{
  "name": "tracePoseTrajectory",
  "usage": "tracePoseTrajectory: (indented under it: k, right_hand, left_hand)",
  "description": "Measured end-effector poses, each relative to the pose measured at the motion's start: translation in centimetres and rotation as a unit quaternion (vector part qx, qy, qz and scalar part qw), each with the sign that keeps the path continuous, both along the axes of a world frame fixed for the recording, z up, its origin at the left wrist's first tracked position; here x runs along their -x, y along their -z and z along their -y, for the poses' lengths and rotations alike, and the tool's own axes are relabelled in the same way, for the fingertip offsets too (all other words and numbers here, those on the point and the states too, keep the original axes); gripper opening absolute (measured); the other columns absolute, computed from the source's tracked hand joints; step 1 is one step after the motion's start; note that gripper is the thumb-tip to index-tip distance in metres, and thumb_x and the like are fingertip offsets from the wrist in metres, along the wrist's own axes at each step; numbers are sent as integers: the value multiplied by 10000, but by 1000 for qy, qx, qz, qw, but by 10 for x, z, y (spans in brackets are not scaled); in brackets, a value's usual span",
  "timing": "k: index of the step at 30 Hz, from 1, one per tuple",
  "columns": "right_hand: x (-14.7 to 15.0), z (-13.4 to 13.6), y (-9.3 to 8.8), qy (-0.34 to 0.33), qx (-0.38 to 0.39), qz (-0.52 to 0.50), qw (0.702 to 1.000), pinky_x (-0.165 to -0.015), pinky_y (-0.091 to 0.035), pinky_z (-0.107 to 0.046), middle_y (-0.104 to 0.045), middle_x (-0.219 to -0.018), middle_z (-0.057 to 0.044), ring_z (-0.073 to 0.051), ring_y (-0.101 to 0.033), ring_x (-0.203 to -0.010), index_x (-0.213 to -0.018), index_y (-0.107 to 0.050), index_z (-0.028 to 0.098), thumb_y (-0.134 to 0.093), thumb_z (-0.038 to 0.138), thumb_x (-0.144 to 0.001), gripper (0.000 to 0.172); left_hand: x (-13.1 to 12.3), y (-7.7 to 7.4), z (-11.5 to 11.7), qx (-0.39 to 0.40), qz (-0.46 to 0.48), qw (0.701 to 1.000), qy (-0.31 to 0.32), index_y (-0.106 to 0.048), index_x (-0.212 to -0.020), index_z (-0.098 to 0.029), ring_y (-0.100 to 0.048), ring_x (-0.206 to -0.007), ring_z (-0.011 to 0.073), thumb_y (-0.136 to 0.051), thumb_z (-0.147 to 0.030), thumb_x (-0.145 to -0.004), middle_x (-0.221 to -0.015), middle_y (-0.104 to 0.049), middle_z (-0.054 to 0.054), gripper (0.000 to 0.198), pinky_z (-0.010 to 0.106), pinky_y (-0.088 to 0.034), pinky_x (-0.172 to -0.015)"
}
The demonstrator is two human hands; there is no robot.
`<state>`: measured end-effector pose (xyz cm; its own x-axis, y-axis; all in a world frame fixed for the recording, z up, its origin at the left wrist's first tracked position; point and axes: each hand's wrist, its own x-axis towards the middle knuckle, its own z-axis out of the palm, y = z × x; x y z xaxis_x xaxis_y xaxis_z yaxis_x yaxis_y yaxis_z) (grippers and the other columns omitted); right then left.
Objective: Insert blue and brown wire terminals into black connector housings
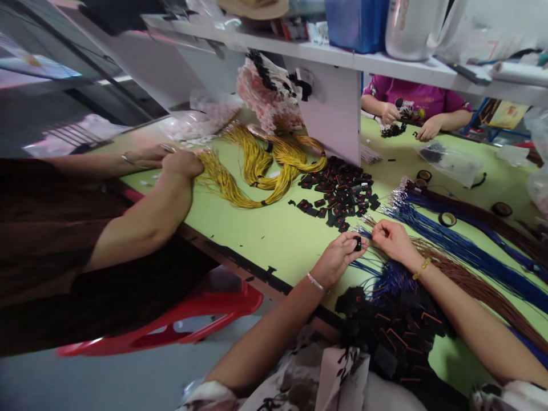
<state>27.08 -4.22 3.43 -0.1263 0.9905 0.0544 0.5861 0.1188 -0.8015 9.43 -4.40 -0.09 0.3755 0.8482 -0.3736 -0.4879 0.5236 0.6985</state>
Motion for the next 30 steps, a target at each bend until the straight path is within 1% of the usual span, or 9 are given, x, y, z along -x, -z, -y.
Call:
tracePoseTrajectory:
  k: [2, 4, 9, 15, 19, 24, 30]
  right_hand:
    - [4, 8, -1, -11, 3, 7, 1000, -534, -338, -209, -530, -613, 23, -98, -428, -549, -685, -553, 171, -514, 281, -778, 150]
    - [6, 12, 0, -18, -1, 35, 999, -516, -317, -207, -521, -595, 27, -95, -419, -530, -679, -557, 173, -524, 282, -777, 150]
    - [8, 16, 3, -11, -34, 108, 994, -503, -280, -212, -529, -577, 27, -92, -406, -502, -655, -560, 181, -533, 270, -773, 150]
    - [10, 17, 2, -18, -50, 127, 991, -514, -273, -218, -550, -598, 22, -95, -413, -510, -679, -579, 186, -541, 256, -765, 117]
    - [11, 18, -1, -21, -51, 144, 988, -515, -265, -224, -549, -605, 17, -97, -408, -509, -665, -562, 186, -551, 267, -760, 126]
    - [12, 19, -1, -41, -80, 186, 978, -545, -291, -228, -582, -677, -11, -110, -449, -554, -699, -573, 181, -545, 252, -766, 102]
    - [12, 18, 4, -90, -106, 211, 967, -591, -330, -240, -578, -706, -42, -140, -495, -628, -707, -560, 170, -507, 208, -798, 112]
  left_hand:
    - [-3, 0, -1, 11, 7, 1000, 0, -570, -867, -128, -633, -819, 140, -623, -125, -779, -850, -652, 70, 103, 371, -480, -916]
    - [-4, 0, -1, 19, 14, 1000, 3, -573, -869, -131, -629, -819, 131, -604, -111, -784, -854, -650, 63, 92, 358, -478, -918]
    - [-5, 1, -1, 16, 32, 999, 9, -586, -864, -133, -619, -837, 128, -617, -116, -774, -863, -640, 56, 96, 353, -465, -936]
    - [-6, 4, 0, 21, 25, 999, 14, -594, -873, -135, -609, -824, 126, -638, -133, -765, -851, -626, 48, 116, 344, -476, -920]
    - [-5, 5, -1, 20, 17, 1000, 15, -598, -870, -134, -604, -803, 121, -659, -141, -748, -838, -619, 42, 136, 326, -492, -885]
    - [-5, 4, 1, 9, -8, 1000, 12, -597, -865, -133, -604, -770, 114, -682, -165, -724, -807, -617, 32, 168, 298, -504, -826]
    - [-8, 5, 6, -2, -55, 998, 26, -609, -876, -132, -598, -740, 115, -744, -222, -676, -786, -621, 27, 258, 317, -504, -809]
